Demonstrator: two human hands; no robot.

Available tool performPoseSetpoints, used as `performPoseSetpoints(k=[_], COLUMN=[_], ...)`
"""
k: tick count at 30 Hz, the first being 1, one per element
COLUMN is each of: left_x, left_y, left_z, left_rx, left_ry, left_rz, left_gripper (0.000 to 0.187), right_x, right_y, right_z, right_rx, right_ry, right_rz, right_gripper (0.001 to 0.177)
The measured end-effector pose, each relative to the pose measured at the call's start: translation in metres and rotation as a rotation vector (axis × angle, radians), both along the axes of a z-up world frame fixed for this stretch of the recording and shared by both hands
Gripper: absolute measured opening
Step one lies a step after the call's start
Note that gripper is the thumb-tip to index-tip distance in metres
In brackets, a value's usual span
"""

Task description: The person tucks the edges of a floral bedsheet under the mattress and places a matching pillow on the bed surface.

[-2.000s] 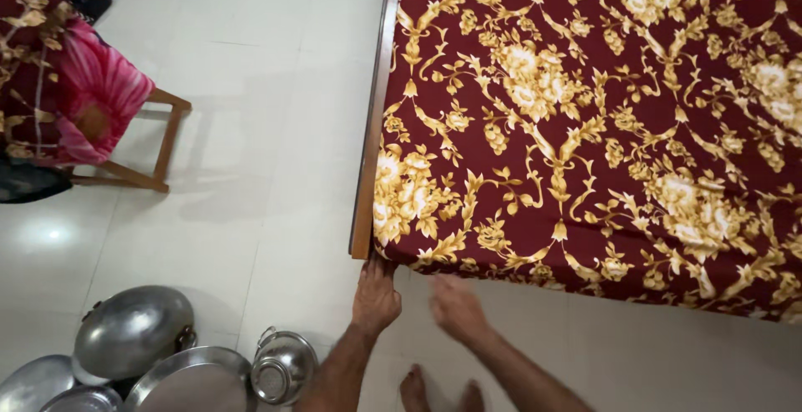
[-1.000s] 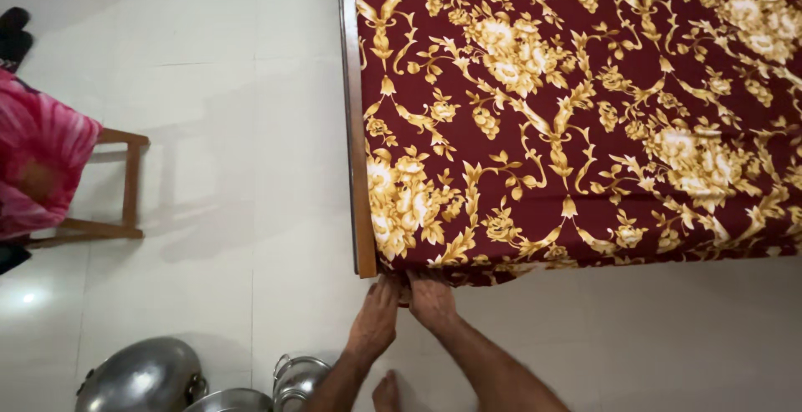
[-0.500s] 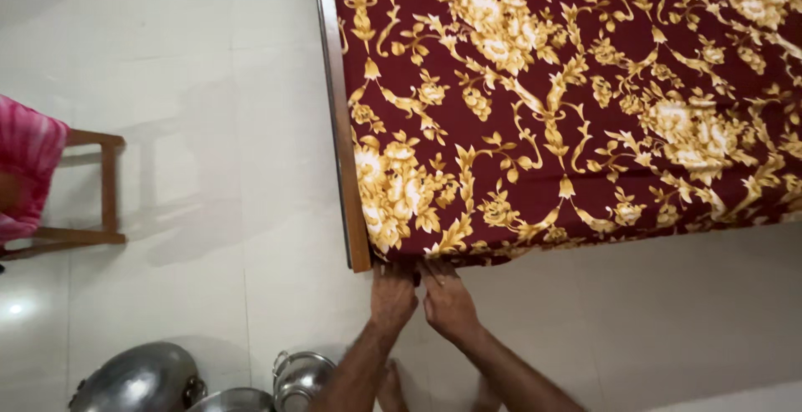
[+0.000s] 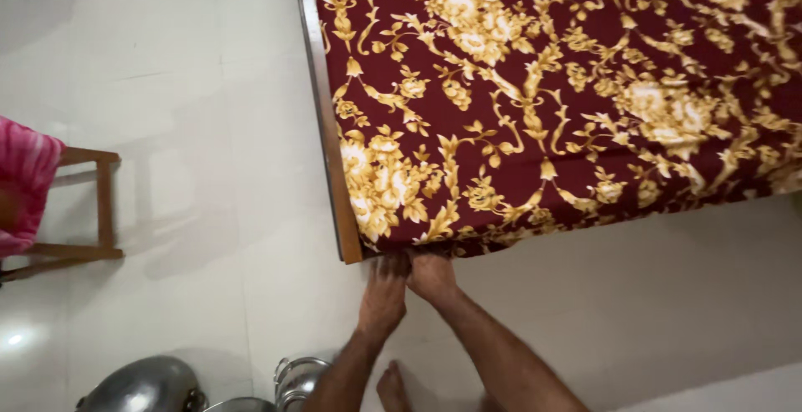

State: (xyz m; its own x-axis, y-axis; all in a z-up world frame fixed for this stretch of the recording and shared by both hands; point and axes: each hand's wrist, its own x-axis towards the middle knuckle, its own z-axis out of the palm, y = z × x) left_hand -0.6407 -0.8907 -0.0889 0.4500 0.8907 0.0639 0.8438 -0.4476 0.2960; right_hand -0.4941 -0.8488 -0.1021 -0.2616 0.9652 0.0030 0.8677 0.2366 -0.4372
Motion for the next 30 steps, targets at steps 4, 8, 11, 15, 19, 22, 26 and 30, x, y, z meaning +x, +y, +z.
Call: performPoseSetpoints(k=[4,8,11,15,19,22,26,30], left_x=[0.021,0.045,0.055,0.053,0.041,0.04,0.053,0.071], left_y=[0.012,0.021,0.025,0.018,-0.015,-0.005,0.01,0.027], left_z=[-0.007,0.0,0.007,0.007,0.002,0.009,0.009,0.002], left_rx=[-0.016,-0.283,-0.143,-0.246,0.012,-0.013,-0.044,-0.139], left_ry=[0.076,0.22,0.209,0.067,0.039,0.188,0.221,0.174], left_rz=[0.103,0.212,0.303,0.305,0.167,0.097,0.128,0.28], left_gripper=[0.065,0.06,0.063,0.063,0.081,0.082,0.082,0.084], right_x=[0.03,0.049,0.051,0.046,0.043,0.047,0.058,0.081], right_y=[0.001,-0.034,-0.031,-0.025,-0.011,0.008,0.028,0.001], right_z=[0.015,0.032,0.029,0.014,0.003,-0.007,-0.015,-0.021], right_rx=[-0.142,0.021,0.223,0.179,0.181,-0.162,-0.237,0.076], right_ry=[0.156,0.096,0.052,0.009,0.043,-0.08,-0.072,0.097], right_rz=[0.083,0.001,0.094,0.09,0.065,0.065,0.124,0.215], right_gripper=[0.056,0.064,0.074,0.079,0.076,0.073,0.059,0.038])
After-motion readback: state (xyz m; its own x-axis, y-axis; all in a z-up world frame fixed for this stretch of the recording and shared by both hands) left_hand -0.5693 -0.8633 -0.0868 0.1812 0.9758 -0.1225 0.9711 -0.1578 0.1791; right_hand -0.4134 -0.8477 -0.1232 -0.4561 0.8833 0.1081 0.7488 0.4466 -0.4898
